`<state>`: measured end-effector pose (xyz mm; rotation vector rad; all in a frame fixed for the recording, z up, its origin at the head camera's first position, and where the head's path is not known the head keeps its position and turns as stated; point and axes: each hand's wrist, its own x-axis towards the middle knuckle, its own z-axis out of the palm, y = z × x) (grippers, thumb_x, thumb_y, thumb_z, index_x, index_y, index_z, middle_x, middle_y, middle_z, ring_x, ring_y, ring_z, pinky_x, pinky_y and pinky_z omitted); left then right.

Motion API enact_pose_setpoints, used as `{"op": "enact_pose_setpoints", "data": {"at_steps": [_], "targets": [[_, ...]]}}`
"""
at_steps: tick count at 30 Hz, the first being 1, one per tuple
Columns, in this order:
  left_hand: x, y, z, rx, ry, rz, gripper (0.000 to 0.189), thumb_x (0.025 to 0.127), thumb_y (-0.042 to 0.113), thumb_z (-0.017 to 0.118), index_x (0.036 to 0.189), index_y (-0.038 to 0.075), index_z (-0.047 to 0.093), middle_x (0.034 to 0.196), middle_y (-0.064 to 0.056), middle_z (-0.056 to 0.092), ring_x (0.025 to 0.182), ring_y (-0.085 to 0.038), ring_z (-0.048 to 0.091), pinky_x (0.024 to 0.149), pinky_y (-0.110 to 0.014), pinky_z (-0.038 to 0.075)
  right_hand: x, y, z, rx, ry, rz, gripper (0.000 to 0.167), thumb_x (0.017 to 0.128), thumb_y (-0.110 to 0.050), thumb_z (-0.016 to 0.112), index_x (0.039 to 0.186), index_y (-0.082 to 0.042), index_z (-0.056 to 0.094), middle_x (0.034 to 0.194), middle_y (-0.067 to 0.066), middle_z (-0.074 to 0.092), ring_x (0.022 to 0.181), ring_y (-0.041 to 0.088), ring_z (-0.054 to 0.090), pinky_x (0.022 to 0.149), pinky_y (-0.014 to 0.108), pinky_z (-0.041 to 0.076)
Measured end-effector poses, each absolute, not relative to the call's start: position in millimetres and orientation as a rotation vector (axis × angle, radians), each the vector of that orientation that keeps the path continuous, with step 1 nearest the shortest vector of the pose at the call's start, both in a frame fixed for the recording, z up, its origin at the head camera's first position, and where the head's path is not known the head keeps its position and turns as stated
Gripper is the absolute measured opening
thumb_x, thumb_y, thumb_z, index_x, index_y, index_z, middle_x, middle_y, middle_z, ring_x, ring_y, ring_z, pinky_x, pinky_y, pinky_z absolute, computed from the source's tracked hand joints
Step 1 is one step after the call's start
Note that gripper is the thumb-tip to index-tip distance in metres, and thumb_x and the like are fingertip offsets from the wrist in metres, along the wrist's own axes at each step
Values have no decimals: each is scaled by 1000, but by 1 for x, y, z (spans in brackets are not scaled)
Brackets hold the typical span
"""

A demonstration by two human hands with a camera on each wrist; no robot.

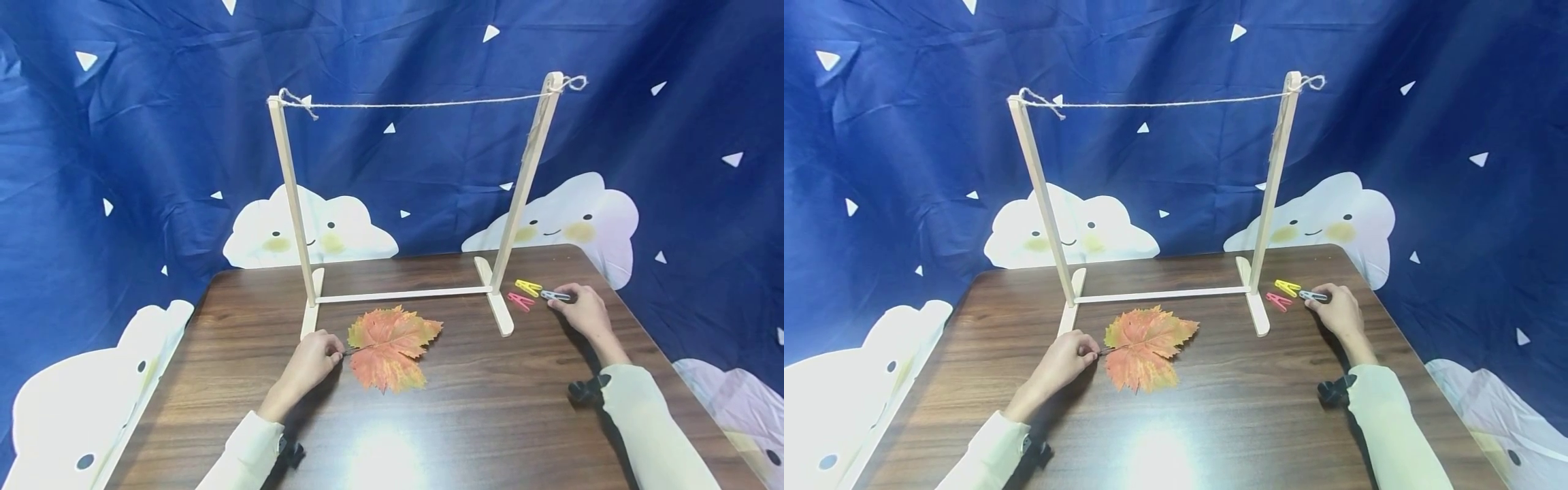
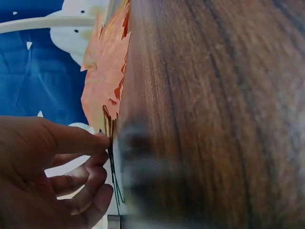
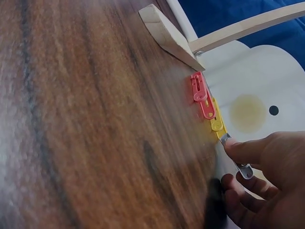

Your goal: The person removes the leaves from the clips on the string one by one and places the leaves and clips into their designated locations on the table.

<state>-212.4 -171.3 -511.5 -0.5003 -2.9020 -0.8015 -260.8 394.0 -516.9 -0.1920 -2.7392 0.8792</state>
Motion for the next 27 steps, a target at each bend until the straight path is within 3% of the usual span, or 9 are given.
{"op": "enact_pose_setpoints", "data": {"at_steps": [20,23,27], "targets": [[-215,-173,-506,-429,-2935,-846,13,85,0,75,86,13,76,86,-2,67,76,-14,59,75,-38,53,-265,399,-515,-172,-2768,914,47,94,-21,79,123,13,66,118,40,65,109,55,62,94,66,46],[-215,-174,-503,-402,-2935,-894,11,88,3,73,87,14,76,86,0,67,76,-12,57,75,-38,52,-266,401,-515,-153,-2764,914,46,96,-22,77,122,14,66,112,37,69,95,48,68,82,55,53],[-217,-176,-496,-379,-2942,-997,9,92,5,71,93,12,76,75,2,70,66,-8,60,76,-37,52,-268,404,-513,-145,-2750,966,43,102,-22,71,124,15,64,98,32,74,68,23,69,57,33,54]]}}
